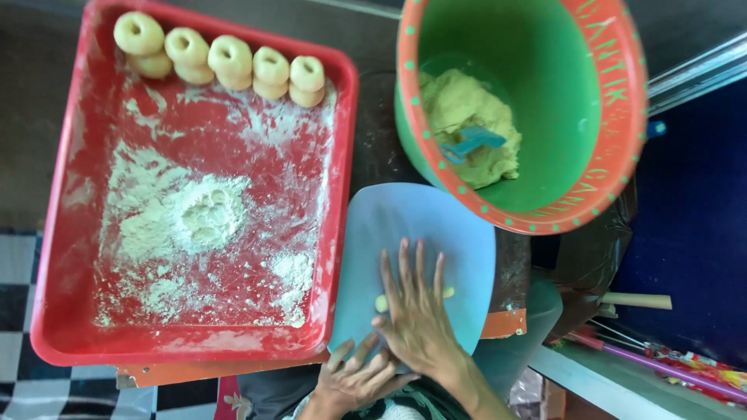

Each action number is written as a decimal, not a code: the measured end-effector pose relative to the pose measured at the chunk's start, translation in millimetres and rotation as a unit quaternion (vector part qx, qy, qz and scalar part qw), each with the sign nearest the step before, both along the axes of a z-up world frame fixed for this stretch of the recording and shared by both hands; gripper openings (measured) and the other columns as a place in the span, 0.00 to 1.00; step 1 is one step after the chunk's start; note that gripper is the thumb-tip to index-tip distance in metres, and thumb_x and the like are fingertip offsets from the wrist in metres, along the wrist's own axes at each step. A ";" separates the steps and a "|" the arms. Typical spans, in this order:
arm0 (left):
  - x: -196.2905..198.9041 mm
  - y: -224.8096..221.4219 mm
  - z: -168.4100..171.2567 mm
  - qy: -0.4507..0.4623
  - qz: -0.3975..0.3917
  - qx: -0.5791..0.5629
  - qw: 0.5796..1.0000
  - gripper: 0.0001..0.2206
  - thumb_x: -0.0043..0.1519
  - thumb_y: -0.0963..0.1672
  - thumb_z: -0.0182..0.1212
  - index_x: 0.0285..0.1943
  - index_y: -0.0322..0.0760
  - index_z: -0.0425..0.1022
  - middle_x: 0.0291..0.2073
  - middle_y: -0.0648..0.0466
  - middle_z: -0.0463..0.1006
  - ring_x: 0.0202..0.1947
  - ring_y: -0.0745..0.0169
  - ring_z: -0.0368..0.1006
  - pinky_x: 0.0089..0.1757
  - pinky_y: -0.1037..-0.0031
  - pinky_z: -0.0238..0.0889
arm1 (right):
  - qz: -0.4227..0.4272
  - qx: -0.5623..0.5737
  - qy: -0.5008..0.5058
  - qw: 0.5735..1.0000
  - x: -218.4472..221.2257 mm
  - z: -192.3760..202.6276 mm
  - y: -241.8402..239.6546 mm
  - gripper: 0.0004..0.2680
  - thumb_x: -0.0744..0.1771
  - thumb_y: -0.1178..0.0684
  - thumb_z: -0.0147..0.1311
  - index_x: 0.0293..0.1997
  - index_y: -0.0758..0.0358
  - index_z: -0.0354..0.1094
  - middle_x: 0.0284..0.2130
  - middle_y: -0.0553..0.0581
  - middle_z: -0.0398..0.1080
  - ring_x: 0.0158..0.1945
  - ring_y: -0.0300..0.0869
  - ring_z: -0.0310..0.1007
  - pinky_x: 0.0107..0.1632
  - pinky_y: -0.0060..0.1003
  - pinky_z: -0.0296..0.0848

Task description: The person is portioning dough from a large green bowl, rolling each portion into a small ball on a blue plate, and then placing the balls into a red tray containing flour and previously shaped dough rings.

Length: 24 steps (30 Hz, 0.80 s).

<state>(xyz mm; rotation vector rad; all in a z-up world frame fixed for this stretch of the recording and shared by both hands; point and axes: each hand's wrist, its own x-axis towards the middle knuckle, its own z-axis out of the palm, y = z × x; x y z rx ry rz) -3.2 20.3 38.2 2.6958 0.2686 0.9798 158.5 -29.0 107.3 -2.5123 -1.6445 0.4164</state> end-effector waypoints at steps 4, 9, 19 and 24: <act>0.9 -1.7 -6.5 -0.008 0.005 -0.014 1.000 0.19 0.64 0.64 0.63 0.49 0.59 0.79 0.47 0.73 0.76 0.54 0.74 0.68 0.51 0.74 0.53 | 0.007 -0.012 -0.011 1.000 18.0 -10.5 21.8 0.34 0.69 0.28 0.05 0.79 0.65 0.31 0.77 0.71 0.25 0.79 0.64 0.16 0.73 0.66 0.11; 0.8 -7.9 -10.8 -0.020 0.012 -0.029 0.999 0.18 0.62 0.63 0.65 0.45 0.57 0.78 0.51 0.72 0.77 0.54 0.71 0.69 0.50 0.74 0.56 | 0.010 0.034 -0.008 0.999 49.2 -22.5 57.1 0.35 0.69 0.26 0.04 0.80 0.62 0.27 0.78 0.71 0.26 0.81 0.61 0.22 0.76 0.65 0.19; -3.1 -10.5 12.8 0.002 0.016 -0.024 1.000 0.22 0.57 0.63 0.69 0.49 0.57 0.79 0.52 0.72 0.75 0.55 0.72 0.69 0.53 0.70 0.56 | 0.016 0.121 -0.038 0.992 45.1 -0.4 71.3 0.36 0.68 0.26 0.06 0.80 0.64 0.28 0.78 0.69 0.24 0.81 0.58 0.20 0.78 0.60 0.20; -2.1 -16.2 11.0 -0.003 0.034 -0.015 0.999 0.22 0.55 0.65 0.67 0.43 0.57 0.79 0.45 0.72 0.77 0.51 0.71 0.68 0.55 0.66 0.51 | 0.021 0.127 -0.042 0.991 3.9 1.5 5.8 0.32 0.71 0.29 0.14 0.80 0.63 0.32 0.77 0.74 0.27 0.79 0.66 0.20 0.75 0.68 0.19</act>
